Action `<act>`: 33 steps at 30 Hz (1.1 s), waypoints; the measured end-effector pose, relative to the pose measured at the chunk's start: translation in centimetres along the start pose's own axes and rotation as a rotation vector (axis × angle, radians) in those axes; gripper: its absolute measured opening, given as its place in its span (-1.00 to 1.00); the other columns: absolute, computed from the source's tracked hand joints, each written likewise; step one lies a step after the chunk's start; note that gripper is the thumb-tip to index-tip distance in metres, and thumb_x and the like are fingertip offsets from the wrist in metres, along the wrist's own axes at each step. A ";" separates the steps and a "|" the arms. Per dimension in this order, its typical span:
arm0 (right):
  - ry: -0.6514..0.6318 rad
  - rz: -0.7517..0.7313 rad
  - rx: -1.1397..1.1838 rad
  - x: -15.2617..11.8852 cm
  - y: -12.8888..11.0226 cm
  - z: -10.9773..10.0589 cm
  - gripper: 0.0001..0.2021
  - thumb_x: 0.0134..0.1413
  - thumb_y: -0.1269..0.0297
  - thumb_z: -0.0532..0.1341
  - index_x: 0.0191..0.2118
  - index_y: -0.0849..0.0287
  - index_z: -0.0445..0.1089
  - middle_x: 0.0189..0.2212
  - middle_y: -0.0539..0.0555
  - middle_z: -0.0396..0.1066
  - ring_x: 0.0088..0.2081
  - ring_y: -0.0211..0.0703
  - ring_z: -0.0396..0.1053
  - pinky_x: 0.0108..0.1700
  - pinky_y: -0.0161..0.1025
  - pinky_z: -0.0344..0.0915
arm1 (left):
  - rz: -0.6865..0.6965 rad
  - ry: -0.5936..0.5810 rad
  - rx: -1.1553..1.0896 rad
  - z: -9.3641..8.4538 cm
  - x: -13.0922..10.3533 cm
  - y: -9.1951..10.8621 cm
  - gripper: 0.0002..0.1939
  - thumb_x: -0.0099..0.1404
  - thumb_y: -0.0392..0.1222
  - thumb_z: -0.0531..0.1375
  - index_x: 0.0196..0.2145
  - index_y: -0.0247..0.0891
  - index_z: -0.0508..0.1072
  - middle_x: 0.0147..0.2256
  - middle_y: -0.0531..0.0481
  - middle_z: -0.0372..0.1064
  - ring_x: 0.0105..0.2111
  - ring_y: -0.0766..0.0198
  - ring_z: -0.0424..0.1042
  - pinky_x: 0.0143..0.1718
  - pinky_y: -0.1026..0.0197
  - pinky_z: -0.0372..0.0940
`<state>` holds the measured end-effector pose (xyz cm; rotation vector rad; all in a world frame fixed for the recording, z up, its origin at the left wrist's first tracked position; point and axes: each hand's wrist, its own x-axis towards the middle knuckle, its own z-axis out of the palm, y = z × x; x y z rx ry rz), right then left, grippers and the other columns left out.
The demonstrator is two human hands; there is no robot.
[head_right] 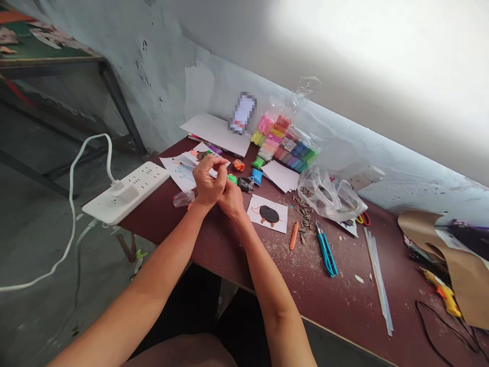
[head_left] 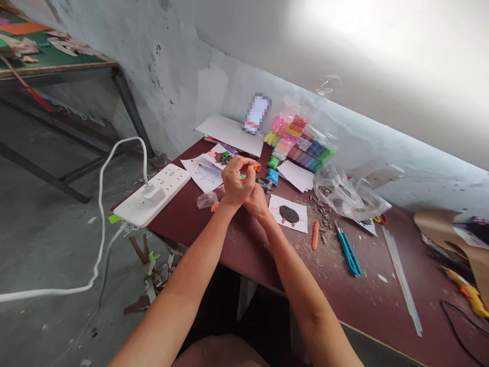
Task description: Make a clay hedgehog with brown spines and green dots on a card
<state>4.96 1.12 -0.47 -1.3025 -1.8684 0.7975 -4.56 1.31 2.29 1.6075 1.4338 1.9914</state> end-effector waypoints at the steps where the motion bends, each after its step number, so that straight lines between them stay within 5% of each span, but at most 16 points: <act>1: -0.002 0.021 0.077 -0.3 0.0 -0.6 -0.80 0.03 0.12 0.34 -0.36 0.11 0.39 -0.46 -0.02 0.44 -0.39 -0.16 0.35 -0.32 -0.27 0.31 | -0.008 0.012 -0.007 -0.1 0.1 -0.1 -0.83 0.36 -0.35 0.11 -0.32 -0.20 0.48 -0.32 -0.03 0.50 -0.26 0.22 0.46 -0.12 0.20 0.38; 6: 0.203 0.134 0.236 -2.3 0.8 -3.7 -0.66 0.06 -0.06 0.34 -0.39 0.07 0.29 -0.55 -0.11 0.27 -0.50 -0.28 0.17 -0.45 -0.33 0.17 | -0.149 0.027 -0.074 0.0 0.5 -1.0 -0.84 0.39 -0.31 0.12 -0.24 -0.23 0.51 -0.25 -0.04 0.53 -0.19 0.24 0.51 -0.06 0.22 0.41; 10: 0.316 0.135 0.279 -3.1 1.7 -5.2 -0.57 0.10 -0.20 0.32 -0.36 0.07 0.29 -0.55 -0.12 0.24 -0.51 -0.29 0.14 -0.47 -0.33 0.13 | -0.410 -0.424 -0.323 0.5 0.5 -0.7 -0.75 0.32 -0.22 0.33 -0.06 -0.34 0.54 -0.14 -0.13 0.58 -0.18 0.22 0.57 -0.12 0.24 0.46; 13: 0.353 0.142 0.319 -3.3 2.1 -5.9 -0.52 0.08 -0.27 0.31 -0.35 0.07 0.29 -0.52 -0.09 0.30 -0.51 -0.29 0.17 -0.48 -0.32 0.15 | -0.558 -0.753 -0.424 0.8 0.1 -0.2 -0.77 0.30 -0.23 0.38 -0.12 -0.39 0.57 -0.21 -0.13 0.60 -0.33 0.26 0.57 -0.26 0.25 0.48; 19: 0.393 0.161 0.264 -3.7 2.1 -7.7 -0.49 0.09 -0.31 0.27 -0.32 0.11 0.46 -0.51 -0.02 0.39 -0.49 -0.24 0.30 -0.49 -0.31 0.23 | -0.618 -0.773 -0.402 0.9 -0.3 -0.3 -0.91 0.39 -0.29 0.29 -0.23 -0.39 0.58 -0.34 -0.05 0.58 -0.40 0.31 0.56 -0.37 0.32 0.49; 24: 0.299 0.175 0.295 -3.9 1.9 -8.6 -0.48 0.00 -0.29 0.35 -0.41 0.17 0.51 -0.60 -0.01 0.38 -0.56 -0.25 0.30 -0.53 -0.30 0.25 | -0.625 -0.819 -0.411 0.7 -0.4 -0.4 -0.89 0.42 -0.34 0.23 -0.27 -0.38 0.57 -0.29 -0.09 0.59 -0.37 0.32 0.56 -0.41 0.35 0.47; 33: 0.236 0.244 0.376 -4.1 1.8 -9.0 -0.44 -0.05 -0.35 0.35 -0.37 0.15 0.50 -0.58 0.00 0.42 -0.58 -0.26 0.33 -0.60 -0.34 0.23 | -0.664 -0.823 -0.558 1.0 -0.5 -1.3 -0.83 0.36 -0.19 0.37 -0.27 -0.36 0.53 -0.39 0.00 0.51 -0.43 0.35 0.52 -0.33 0.26 0.53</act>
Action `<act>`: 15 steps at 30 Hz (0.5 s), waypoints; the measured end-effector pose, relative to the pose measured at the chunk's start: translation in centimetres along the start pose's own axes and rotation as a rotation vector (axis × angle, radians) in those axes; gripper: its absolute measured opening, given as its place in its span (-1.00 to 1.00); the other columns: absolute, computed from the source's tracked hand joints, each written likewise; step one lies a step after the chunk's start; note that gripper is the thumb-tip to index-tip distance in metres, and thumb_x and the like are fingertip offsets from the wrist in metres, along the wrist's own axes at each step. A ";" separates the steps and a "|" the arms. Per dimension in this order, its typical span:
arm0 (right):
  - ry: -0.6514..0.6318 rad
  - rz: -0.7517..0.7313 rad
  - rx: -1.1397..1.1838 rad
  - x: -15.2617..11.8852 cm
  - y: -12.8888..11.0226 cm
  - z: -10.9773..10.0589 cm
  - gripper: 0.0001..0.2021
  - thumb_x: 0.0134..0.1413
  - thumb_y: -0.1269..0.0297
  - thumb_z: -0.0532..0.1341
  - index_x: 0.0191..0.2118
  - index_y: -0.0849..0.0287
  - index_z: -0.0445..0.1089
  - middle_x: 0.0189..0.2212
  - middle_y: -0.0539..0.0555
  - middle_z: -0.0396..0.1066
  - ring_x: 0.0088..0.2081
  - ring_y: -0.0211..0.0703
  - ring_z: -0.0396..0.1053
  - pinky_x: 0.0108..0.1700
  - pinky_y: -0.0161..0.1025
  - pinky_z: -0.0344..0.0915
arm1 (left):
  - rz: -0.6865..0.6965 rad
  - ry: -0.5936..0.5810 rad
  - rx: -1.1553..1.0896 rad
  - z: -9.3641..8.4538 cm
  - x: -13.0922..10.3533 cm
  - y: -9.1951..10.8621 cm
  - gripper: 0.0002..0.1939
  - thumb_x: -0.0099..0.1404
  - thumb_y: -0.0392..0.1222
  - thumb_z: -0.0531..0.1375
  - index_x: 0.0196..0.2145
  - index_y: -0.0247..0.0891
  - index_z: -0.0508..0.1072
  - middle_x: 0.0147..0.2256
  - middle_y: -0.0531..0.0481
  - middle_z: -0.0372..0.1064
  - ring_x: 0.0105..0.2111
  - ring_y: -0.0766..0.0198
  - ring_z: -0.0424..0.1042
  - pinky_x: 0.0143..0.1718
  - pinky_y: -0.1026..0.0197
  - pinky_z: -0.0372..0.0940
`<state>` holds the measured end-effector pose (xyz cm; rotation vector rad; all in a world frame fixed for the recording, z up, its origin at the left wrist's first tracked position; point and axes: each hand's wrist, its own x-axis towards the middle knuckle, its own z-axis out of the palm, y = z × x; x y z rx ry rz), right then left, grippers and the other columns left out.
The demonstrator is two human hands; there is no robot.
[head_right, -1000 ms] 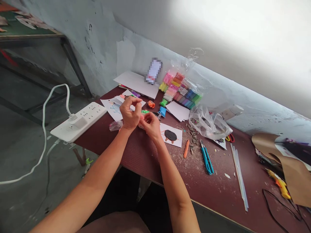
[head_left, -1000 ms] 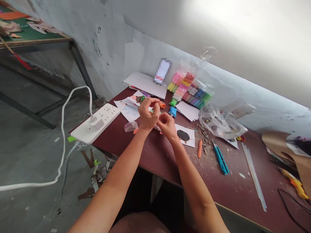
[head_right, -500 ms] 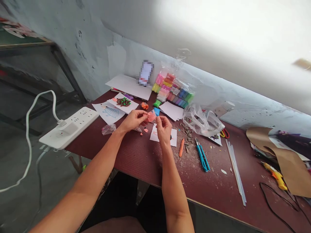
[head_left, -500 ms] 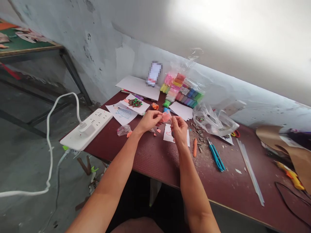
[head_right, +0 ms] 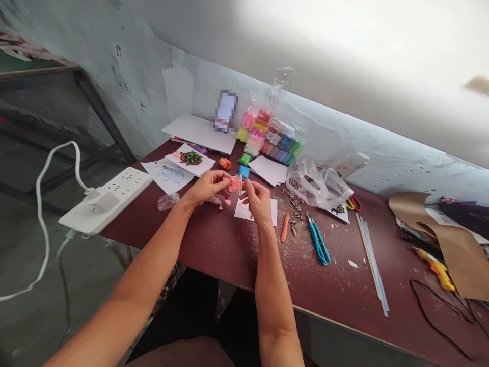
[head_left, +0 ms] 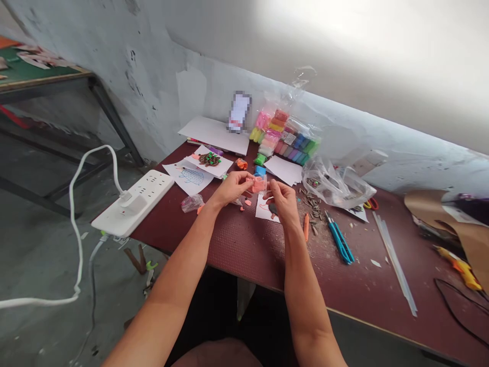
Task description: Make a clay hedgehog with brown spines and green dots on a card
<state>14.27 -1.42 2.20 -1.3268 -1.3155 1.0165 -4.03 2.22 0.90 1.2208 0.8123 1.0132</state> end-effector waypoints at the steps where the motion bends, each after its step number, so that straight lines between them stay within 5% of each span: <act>1: -0.013 0.012 0.005 -0.1 0.0 0.0 -0.43 -0.06 -0.36 0.36 -0.36 0.15 0.51 -0.58 0.00 0.43 -0.59 -0.26 0.33 -0.60 -0.34 0.21 | 0.008 0.001 0.003 -0.1 0.0 0.0 -0.82 0.35 -0.18 0.38 -0.27 -0.37 0.53 -0.39 0.00 0.51 -0.43 0.34 0.52 -0.33 0.25 0.53; 8: -0.065 0.025 0.128 -0.2 -0.3 0.1 -0.47 -0.12 -0.30 0.43 -0.39 0.13 0.50 -0.58 -0.03 0.41 -0.54 -0.28 0.33 -0.50 -0.32 0.32 | 0.056 -0.047 -0.069 0.2 -0.5 0.4 -0.67 0.19 -0.14 0.48 -0.20 -0.36 0.52 -0.27 -0.05 0.58 -0.32 0.30 0.56 -0.27 0.23 0.53; 15: -0.133 -0.027 0.108 -0.2 -0.3 0.5 -0.55 -0.12 -0.19 0.48 -0.38 0.12 0.47 -0.55 -0.06 0.38 -0.56 -0.31 0.26 -0.50 -0.31 0.29 | 0.069 0.089 -0.100 0.1 -0.3 0.4 -0.71 0.12 -0.19 0.50 -0.30 -0.37 0.53 -0.35 -0.01 0.56 -0.46 0.38 0.51 -0.40 0.31 0.46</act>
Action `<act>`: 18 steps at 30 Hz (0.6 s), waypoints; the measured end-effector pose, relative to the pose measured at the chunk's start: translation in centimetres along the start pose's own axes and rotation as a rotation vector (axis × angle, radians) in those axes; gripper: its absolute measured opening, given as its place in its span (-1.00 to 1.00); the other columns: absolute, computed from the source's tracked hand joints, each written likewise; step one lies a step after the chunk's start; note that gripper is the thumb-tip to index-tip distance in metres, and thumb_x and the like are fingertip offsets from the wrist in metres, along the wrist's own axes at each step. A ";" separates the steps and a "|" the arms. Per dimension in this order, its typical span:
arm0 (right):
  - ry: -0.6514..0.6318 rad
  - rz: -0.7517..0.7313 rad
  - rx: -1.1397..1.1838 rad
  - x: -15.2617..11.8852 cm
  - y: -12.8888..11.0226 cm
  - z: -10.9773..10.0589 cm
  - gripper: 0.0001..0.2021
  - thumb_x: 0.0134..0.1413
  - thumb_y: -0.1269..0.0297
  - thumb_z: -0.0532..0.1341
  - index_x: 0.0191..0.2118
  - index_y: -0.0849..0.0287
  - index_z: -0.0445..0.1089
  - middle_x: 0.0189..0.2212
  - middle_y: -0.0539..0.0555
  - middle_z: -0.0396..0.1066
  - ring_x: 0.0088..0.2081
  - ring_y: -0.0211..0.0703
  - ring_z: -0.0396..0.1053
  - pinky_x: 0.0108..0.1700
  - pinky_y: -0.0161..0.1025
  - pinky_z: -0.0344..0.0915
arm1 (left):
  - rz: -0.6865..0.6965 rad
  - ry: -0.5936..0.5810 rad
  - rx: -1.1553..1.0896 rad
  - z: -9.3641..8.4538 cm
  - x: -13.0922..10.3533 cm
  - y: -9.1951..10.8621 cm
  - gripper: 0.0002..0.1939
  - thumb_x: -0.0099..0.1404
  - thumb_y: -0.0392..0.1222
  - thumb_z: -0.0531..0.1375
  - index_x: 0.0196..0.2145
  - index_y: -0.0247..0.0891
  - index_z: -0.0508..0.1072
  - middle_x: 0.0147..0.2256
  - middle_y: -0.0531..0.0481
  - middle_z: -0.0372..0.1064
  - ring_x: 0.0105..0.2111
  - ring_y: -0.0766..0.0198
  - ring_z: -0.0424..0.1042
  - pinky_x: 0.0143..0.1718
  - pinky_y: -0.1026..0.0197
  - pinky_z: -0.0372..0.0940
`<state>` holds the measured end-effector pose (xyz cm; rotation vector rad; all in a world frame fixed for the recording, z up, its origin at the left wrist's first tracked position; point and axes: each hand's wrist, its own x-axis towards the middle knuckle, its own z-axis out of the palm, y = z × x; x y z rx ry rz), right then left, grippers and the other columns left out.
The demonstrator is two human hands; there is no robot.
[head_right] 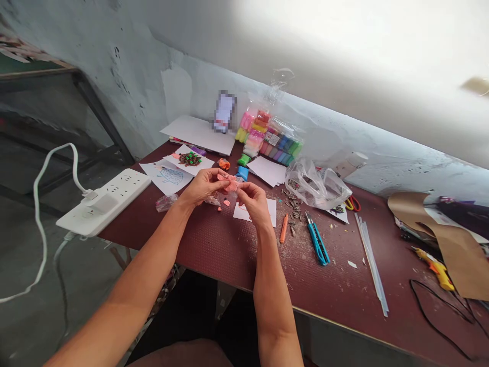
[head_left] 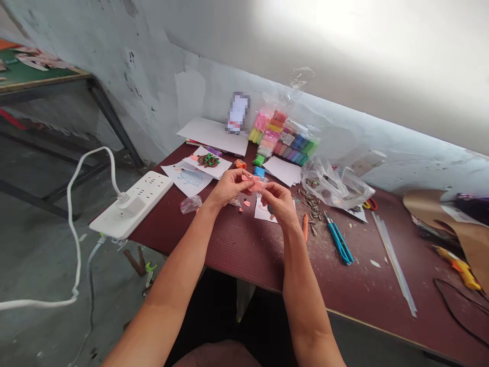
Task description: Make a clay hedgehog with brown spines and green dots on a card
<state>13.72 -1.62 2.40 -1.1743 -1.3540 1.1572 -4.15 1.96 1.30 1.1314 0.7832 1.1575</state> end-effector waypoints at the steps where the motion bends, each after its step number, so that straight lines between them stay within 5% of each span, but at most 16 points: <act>1: 0.011 -0.002 -0.028 0.0 0.1 0.1 -0.56 -0.13 -0.16 0.48 -0.39 0.11 0.45 -0.54 -0.06 0.39 -0.56 -0.32 0.24 -0.52 -0.32 0.27 | 0.007 0.003 0.013 0.0 0.0 0.0 -0.71 0.12 -0.19 0.50 -0.29 -0.37 0.54 -0.37 0.00 0.55 -0.49 0.39 0.48 -0.42 0.31 0.45; 7: 0.180 -0.060 -0.116 0.1 0.8 0.3 -0.63 -0.11 -0.03 0.44 -0.38 0.07 0.33 -0.54 -0.11 0.34 -0.56 -0.32 0.18 -0.57 -0.36 0.13 | 0.031 0.020 0.034 0.2 0.1 0.1 -0.75 0.09 -0.22 0.48 -0.30 -0.37 0.57 -0.48 0.07 0.50 -0.58 0.45 0.37 -0.51 0.36 0.37; 12: 0.111 -0.111 -0.177 0.1 1.0 -0.1 -0.66 -0.04 -0.04 0.44 -0.29 0.12 0.52 -0.44 -0.01 0.43 -0.50 -0.27 0.24 -0.50 -0.30 0.18 | -0.016 0.038 0.033 0.2 0.0 0.1 -0.70 0.08 -0.17 0.49 -0.29 -0.38 0.56 -0.39 -0.05 0.56 -0.54 0.40 0.43 -0.53 0.33 0.40; 18: 0.043 -0.135 -0.304 0.4 2.0 -0.4 -0.56 0.02 -0.11 0.42 -0.13 0.13 0.65 -0.17 0.13 0.53 -0.46 -0.27 0.28 -0.44 -0.24 0.24 | -0.030 0.051 0.132 0.7 -0.1 -0.1 -0.83 0.11 -0.28 0.41 -0.38 -0.35 0.50 -0.54 0.07 0.43 -0.57 0.38 0.41 -0.56 0.34 0.41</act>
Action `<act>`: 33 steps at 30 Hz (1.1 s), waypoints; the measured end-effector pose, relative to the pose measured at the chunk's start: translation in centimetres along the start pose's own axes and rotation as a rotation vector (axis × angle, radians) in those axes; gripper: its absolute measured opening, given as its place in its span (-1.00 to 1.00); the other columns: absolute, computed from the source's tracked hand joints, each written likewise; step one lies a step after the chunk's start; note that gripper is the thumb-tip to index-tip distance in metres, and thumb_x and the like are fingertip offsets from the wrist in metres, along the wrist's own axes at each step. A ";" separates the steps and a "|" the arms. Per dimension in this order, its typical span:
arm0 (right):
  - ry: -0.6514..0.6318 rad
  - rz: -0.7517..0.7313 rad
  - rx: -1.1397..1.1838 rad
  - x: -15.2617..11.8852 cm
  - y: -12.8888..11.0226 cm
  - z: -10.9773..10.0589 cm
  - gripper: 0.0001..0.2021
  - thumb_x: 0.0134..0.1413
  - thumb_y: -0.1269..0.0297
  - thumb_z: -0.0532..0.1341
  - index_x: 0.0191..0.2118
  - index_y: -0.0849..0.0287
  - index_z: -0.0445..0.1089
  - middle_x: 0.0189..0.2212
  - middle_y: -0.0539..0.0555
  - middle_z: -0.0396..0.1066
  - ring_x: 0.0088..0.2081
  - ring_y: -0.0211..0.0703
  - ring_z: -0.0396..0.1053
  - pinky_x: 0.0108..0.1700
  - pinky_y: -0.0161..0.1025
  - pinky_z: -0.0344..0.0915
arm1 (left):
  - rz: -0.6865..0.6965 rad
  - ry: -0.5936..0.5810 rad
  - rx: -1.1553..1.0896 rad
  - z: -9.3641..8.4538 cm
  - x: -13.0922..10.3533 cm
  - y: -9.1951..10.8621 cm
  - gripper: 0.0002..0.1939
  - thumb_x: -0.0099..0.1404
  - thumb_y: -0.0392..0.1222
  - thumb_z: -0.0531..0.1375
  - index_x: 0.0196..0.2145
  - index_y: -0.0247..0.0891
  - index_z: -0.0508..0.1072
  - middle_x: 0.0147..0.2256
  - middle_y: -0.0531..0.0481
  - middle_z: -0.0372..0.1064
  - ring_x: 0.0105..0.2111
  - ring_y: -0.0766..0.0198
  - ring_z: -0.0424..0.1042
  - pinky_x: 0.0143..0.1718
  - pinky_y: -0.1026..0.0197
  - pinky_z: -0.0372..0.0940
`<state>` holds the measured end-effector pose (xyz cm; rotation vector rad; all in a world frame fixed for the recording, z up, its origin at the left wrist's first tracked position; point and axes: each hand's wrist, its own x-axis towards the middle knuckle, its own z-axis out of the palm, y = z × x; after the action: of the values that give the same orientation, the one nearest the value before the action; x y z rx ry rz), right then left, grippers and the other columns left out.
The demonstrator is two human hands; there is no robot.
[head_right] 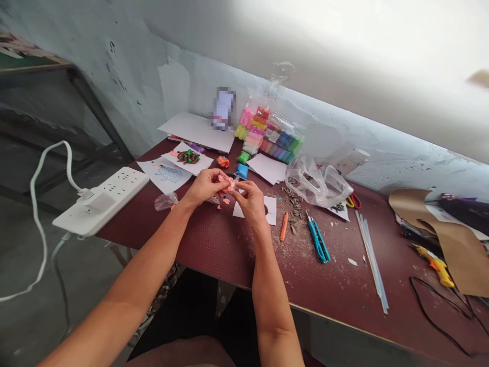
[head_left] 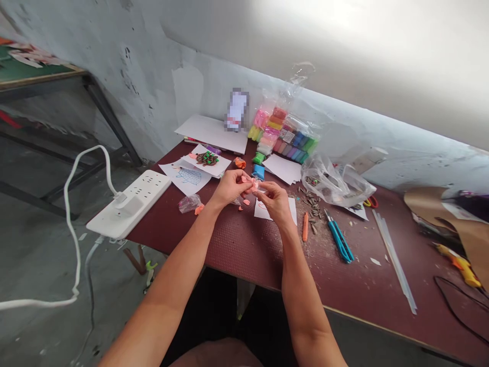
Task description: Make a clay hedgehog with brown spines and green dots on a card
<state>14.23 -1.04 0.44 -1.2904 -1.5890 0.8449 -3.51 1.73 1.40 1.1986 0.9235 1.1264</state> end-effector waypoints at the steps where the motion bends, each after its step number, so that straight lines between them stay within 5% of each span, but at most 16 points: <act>1: -0.012 -0.009 -0.034 0.0 0.0 0.0 -0.59 0.05 -0.10 0.41 -0.13 0.12 0.66 -0.16 0.14 0.53 -0.46 -0.27 0.28 -0.42 -0.24 0.25 | -0.003 -0.003 0.020 0.1 0.0 -0.1 -0.86 0.12 -0.29 0.39 -0.38 -0.34 0.49 -0.54 0.08 0.42 -0.57 0.38 0.41 -0.55 0.33 0.42; 7: 0.013 -0.134 -0.306 -0.6 -0.8 0.6 -0.79 0.20 0.09 0.34 -0.22 0.10 0.62 -0.30 0.07 0.52 -0.40 -0.21 0.35 -0.28 -0.22 0.26 | 0.040 0.057 0.258 0.4 -0.1 -0.6 -0.91 0.15 -0.32 0.32 -0.46 -0.30 0.47 -0.54 0.09 0.38 -0.55 0.35 0.41 -0.57 0.38 0.30; 11: 0.081 -0.133 -0.400 -0.6 -1.0 0.7 -0.75 0.24 0.13 0.27 -0.42 0.11 0.51 -0.44 0.04 0.46 -0.41 -0.19 0.33 -0.30 -0.24 0.20 | 0.038 -0.008 0.152 0.4 0.1 -0.8 -0.81 0.16 -0.26 0.39 -0.45 -0.30 0.43 -0.52 0.09 0.39 -0.53 0.36 0.43 -0.54 0.37 0.34; 19: -0.053 0.057 -0.084 -0.2 -0.2 0.3 -0.69 0.08 -0.04 0.34 -0.33 0.14 0.55 -0.52 -0.03 0.41 -0.51 -0.24 0.19 -0.40 -0.26 0.09 | 0.021 0.011 0.079 0.1 0.3 -0.7 -0.80 0.23 -0.22 0.42 -0.38 -0.34 0.47 -0.48 0.04 0.45 -0.56 0.38 0.39 -0.59 0.35 0.37; 24: 0.049 -0.020 -0.167 -0.4 -0.1 0.7 -0.70 0.12 -0.03 0.34 -0.41 0.12 0.48 -0.51 -0.01 0.37 -0.44 -0.20 0.25 -0.37 -0.26 0.13 | -0.005 -0.093 -0.037 0.1 0.2 -0.7 -0.76 0.19 -0.24 0.46 -0.31 -0.35 0.47 -0.50 0.09 0.41 -0.55 0.37 0.42 -0.55 0.30 0.43; 33: 0.053 -0.040 -0.150 -0.2 -0.2 0.6 -0.62 0.18 -0.14 0.29 -0.35 0.11 0.50 -0.40 0.07 0.49 -0.37 -0.15 0.36 -0.30 -0.24 0.25 | -0.029 -0.086 -0.003 0.0 0.2 -0.2 -0.69 0.17 -0.25 0.50 -0.24 -0.36 0.49 -0.43 0.06 0.46 -0.55 0.40 0.45 -0.56 0.36 0.39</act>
<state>13.64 -1.31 0.41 -1.3696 -1.6564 0.6716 -3.45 1.92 1.24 1.2188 0.8708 1.0450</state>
